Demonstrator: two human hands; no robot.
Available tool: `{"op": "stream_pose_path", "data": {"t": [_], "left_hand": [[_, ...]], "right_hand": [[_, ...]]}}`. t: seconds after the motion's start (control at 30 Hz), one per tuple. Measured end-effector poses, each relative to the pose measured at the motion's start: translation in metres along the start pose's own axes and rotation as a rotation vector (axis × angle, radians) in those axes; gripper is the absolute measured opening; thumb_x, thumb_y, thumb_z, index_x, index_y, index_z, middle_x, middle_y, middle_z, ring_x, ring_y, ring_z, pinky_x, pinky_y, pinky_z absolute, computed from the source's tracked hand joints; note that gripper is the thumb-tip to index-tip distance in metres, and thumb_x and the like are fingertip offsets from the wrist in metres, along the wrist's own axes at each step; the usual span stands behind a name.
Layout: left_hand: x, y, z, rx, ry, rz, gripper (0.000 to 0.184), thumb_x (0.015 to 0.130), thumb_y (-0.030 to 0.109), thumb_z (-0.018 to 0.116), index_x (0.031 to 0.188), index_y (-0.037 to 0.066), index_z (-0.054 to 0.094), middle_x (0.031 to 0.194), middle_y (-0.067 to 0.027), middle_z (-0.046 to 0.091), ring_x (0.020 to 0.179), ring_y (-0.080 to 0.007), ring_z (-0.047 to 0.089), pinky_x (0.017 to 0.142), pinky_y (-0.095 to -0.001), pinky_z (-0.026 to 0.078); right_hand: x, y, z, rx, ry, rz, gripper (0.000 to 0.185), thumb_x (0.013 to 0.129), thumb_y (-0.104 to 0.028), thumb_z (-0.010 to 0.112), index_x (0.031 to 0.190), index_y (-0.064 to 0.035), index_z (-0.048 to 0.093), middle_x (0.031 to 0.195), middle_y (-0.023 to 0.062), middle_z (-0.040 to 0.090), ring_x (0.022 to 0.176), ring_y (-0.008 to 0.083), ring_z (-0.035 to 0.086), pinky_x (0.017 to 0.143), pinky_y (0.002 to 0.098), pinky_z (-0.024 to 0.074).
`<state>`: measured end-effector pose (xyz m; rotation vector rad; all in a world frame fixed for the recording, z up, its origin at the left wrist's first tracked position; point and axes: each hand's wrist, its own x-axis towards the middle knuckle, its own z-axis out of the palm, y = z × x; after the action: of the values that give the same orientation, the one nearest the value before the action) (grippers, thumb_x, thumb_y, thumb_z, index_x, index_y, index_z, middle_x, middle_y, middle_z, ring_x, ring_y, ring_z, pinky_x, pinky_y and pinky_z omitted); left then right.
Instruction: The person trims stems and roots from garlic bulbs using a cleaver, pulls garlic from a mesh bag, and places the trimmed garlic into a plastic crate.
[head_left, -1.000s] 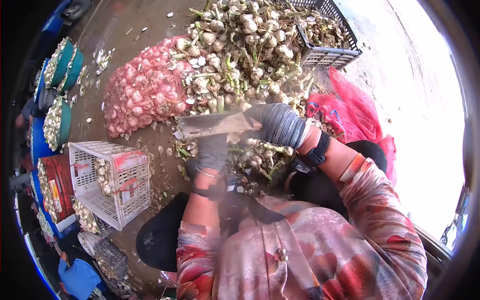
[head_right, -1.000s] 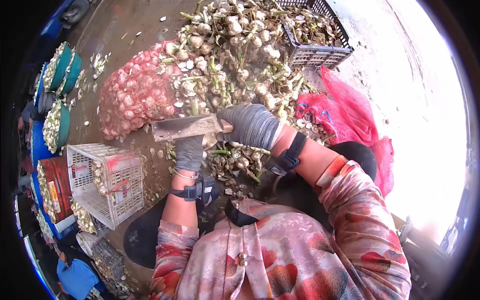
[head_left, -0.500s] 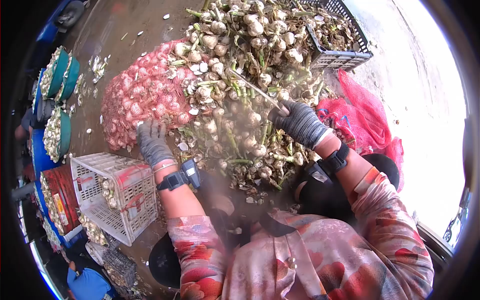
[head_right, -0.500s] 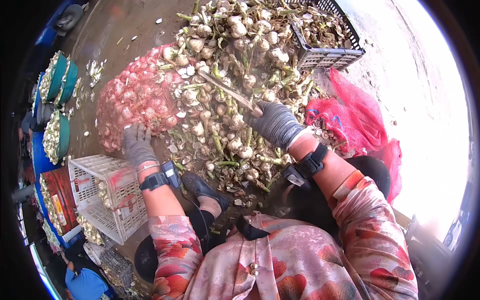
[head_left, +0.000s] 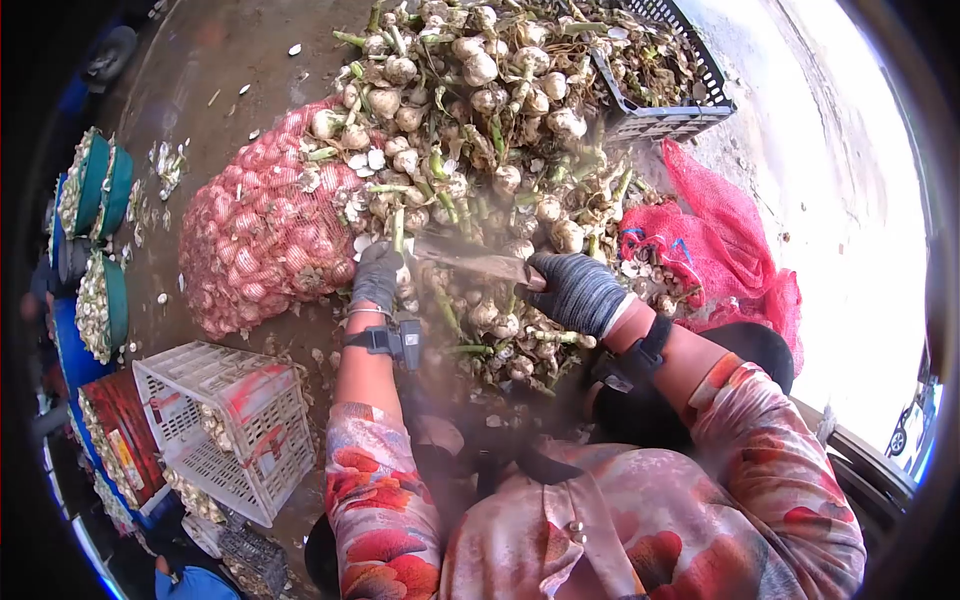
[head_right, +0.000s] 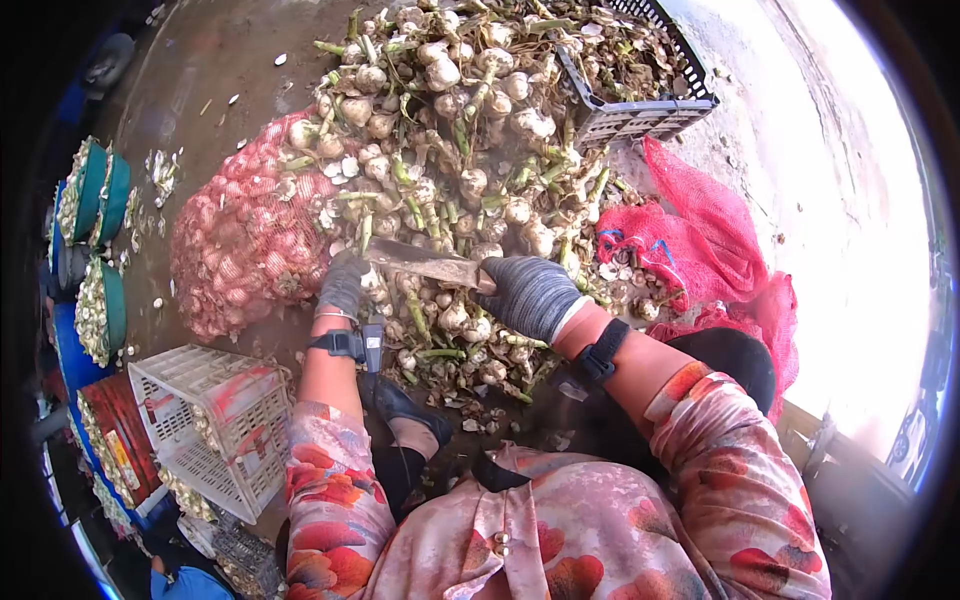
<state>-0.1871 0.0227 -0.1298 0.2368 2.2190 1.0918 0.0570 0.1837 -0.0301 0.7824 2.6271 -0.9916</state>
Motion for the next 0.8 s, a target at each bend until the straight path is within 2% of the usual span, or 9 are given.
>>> {"op": "stream_pose_path", "data": {"t": [0.17, 0.3, 0.4, 0.47, 0.53, 0.57, 0.67, 0.73, 0.8], "left_hand": [[-0.037, -0.066, 0.026, -0.733, -0.227, 0.023, 0.036, 0.085, 0.013, 0.064, 0.118, 0.003, 0.059, 0.101, -0.0045, 0.062, 0.094, -0.0148, 0.058, 0.081, -0.028, 0.048], [-0.129, 0.028, 0.02, -0.534, -0.212, 0.343, 0.03, 0.086, 0.024, 0.068, 0.109, 0.005, 0.063, 0.098, -0.0059, 0.062, 0.091, -0.0145, 0.056, 0.083, -0.0311, 0.047], [-0.158, 0.042, -0.002, -0.291, -0.246, 0.285, 0.036, 0.083, 0.025, 0.071, 0.112, 0.005, 0.064, 0.1, -0.0052, 0.061, 0.092, -0.0145, 0.056, 0.083, -0.0318, 0.047], [-0.171, 0.058, -0.012, -0.03, -0.188, 0.477, 0.036, 0.083, 0.021, 0.071, 0.113, 0.003, 0.062, 0.104, -0.0054, 0.061, 0.093, -0.0151, 0.057, 0.084, -0.0319, 0.047], [-0.18, 0.07, -0.006, -0.103, -0.169, 0.499, 0.036, 0.081, 0.019, 0.073, 0.111, 0.001, 0.061, 0.1, -0.008, 0.06, 0.093, -0.017, 0.057, 0.083, -0.0329, 0.048], [-0.184, 0.081, -0.002, 0.031, -0.137, 0.583, 0.04, 0.079, 0.018, 0.074, 0.113, 0.001, 0.059, 0.101, -0.0088, 0.059, 0.093, -0.0181, 0.058, 0.084, -0.0337, 0.048], [-0.197, 0.085, 0.009, 0.178, 0.019, 0.788, 0.052, 0.077, 0.016, 0.075, 0.121, 0.002, 0.051, 0.109, -0.0102, 0.057, 0.094, -0.0208, 0.058, 0.082, -0.0313, 0.051], [-0.214, 0.089, 0.01, -0.515, -0.102, 0.439, 0.058, 0.081, 0.022, 0.072, 0.128, 0.001, 0.044, 0.116, -0.0125, 0.054, 0.099, -0.0228, 0.057, 0.086, -0.036, 0.048], [-0.22, 0.091, 0.011, -0.768, -0.19, 0.456, 0.054, 0.086, 0.026, 0.067, 0.129, 0.002, 0.044, 0.119, -0.0114, 0.054, 0.102, -0.022, 0.057, 0.083, -0.0351, 0.05]], "right_hand": [[-0.008, -0.01, 0.004, -0.01, -0.043, -0.132, 0.028, 0.083, -0.034, 0.061, 0.096, -0.0091, 0.063, 0.079, 0.0177, 0.066, 0.079, 0.0374, 0.065, 0.071, 0.0478, 0.051], [-0.02, -0.02, -0.007, -0.068, -0.045, -0.188, 0.027, 0.083, -0.033, 0.06, 0.092, -0.007, 0.062, 0.077, 0.0191, 0.065, 0.078, 0.0385, 0.065, 0.071, 0.0476, 0.0504], [-0.008, 0.029, 0.0, -0.097, -0.2, 0.003, 0.036, 0.085, -0.041, 0.059, 0.089, -0.0054, 0.067, 0.079, 0.0187, 0.067, 0.076, 0.036, 0.065, 0.075, 0.043, 0.051], [-0.02, 0.036, -0.003, 0.241, -0.059, 0.045, 0.047, 0.084, -0.051, 0.062, 0.093, -0.0049, 0.066, 0.082, 0.0163, 0.068, 0.081, 0.0327, 0.065, 0.079, 0.0406, 0.0502], [-0.019, 0.006, -0.002, 0.524, 0.206, -0.279, 0.053, 0.083, -0.056, 0.063, 0.097, -0.0041, 0.064, 0.087, 0.0145, 0.066, 0.086, 0.0309, 0.064, 0.08, 0.0381, 0.0492], [-0.021, -0.009, -0.004, 0.699, 0.054, -0.185, 0.05, 0.085, -0.052, 0.063, 0.099, -0.0034, 0.063, 0.088, 0.013, 0.065, 0.085, 0.0268, 0.063, 0.077, 0.0368, 0.049], [-0.041, -0.049, -0.042, 0.382, 0.032, -0.234, 0.045, 0.089, -0.048, 0.061, 0.095, -0.0042, 0.064, 0.076, 0.0052, 0.063, 0.068, 0.0156, 0.059, 0.062, 0.0334, 0.048], [-0.043, -0.056, -0.042, 0.666, -0.012, -0.096, 0.043, 0.09, -0.048, 0.059, 0.093, -0.0058, 0.064, 0.064, 0.0027, 0.059, 0.055, 0.0122, 0.055, 0.05, 0.0291, 0.0444], [-0.049, -0.054, -0.04, 0.903, -0.184, 0.197, 0.041, 0.09, -0.047, 0.059, 0.092, -0.0063, 0.064, 0.063, 0.0028, 0.06, 0.048, 0.01, 0.053, 0.044, 0.0273, 0.0426]]}}
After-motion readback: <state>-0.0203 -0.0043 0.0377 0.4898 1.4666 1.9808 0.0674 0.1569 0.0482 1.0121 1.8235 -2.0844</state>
